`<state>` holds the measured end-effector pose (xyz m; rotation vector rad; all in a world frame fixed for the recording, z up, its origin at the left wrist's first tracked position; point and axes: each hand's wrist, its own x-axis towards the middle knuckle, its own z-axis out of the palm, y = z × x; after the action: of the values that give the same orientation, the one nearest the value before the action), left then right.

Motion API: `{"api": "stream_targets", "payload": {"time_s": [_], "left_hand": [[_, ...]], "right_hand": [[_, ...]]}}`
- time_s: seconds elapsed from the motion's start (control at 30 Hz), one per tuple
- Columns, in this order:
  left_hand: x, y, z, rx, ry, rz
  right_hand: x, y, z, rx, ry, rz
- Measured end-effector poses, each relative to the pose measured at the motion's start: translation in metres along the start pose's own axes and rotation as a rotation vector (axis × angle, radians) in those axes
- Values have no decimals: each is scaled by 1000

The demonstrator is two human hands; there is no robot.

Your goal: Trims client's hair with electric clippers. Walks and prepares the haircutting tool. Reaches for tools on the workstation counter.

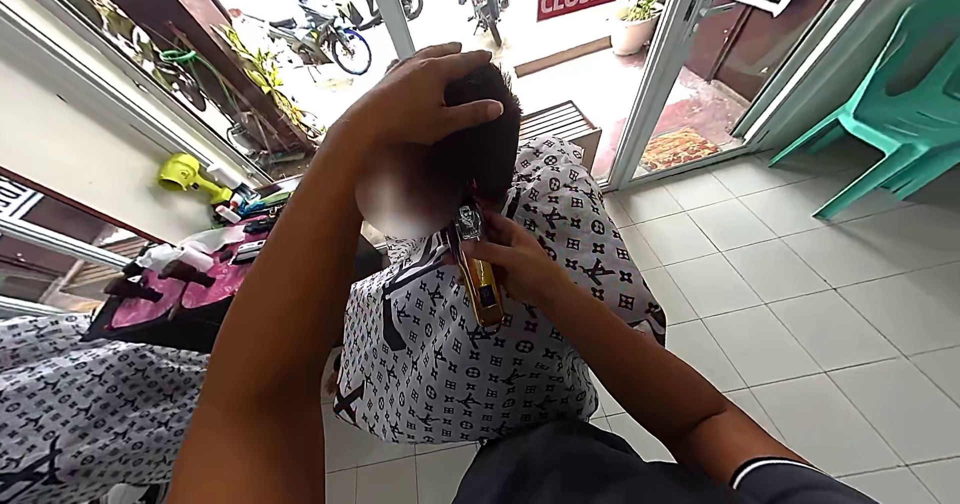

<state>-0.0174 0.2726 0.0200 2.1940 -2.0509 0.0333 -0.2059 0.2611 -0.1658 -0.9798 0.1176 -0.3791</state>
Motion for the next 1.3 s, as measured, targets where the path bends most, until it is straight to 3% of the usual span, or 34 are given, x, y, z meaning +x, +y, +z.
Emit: {"api": "stream_targets", "payload": {"time_s": [0.13,0.33,0.43,0.77,0.97,1.2,1.3], "left_hand": [[3,-4,6,7,-5,45],[4,-6,15,-31,60,49],[3,-2,16,-34,77,10],[2,1,15,-27,94,-4],[1,7,14,-49,107,-112],[3,7,17,-13,116,-115],[3,7,15,-12,112,-116]], "right_hand": [[3,-15,-11,-98,41,-104],[-7,-33,-18,-64,76,185],[-9,-37,-18,-9,59,235],[4,-42,-11,52,46,-83],[-7,-27,-13,90,79,141],[6,-44,-16,122,37,-94],[-2,-28,-18,118,44,52]]}}
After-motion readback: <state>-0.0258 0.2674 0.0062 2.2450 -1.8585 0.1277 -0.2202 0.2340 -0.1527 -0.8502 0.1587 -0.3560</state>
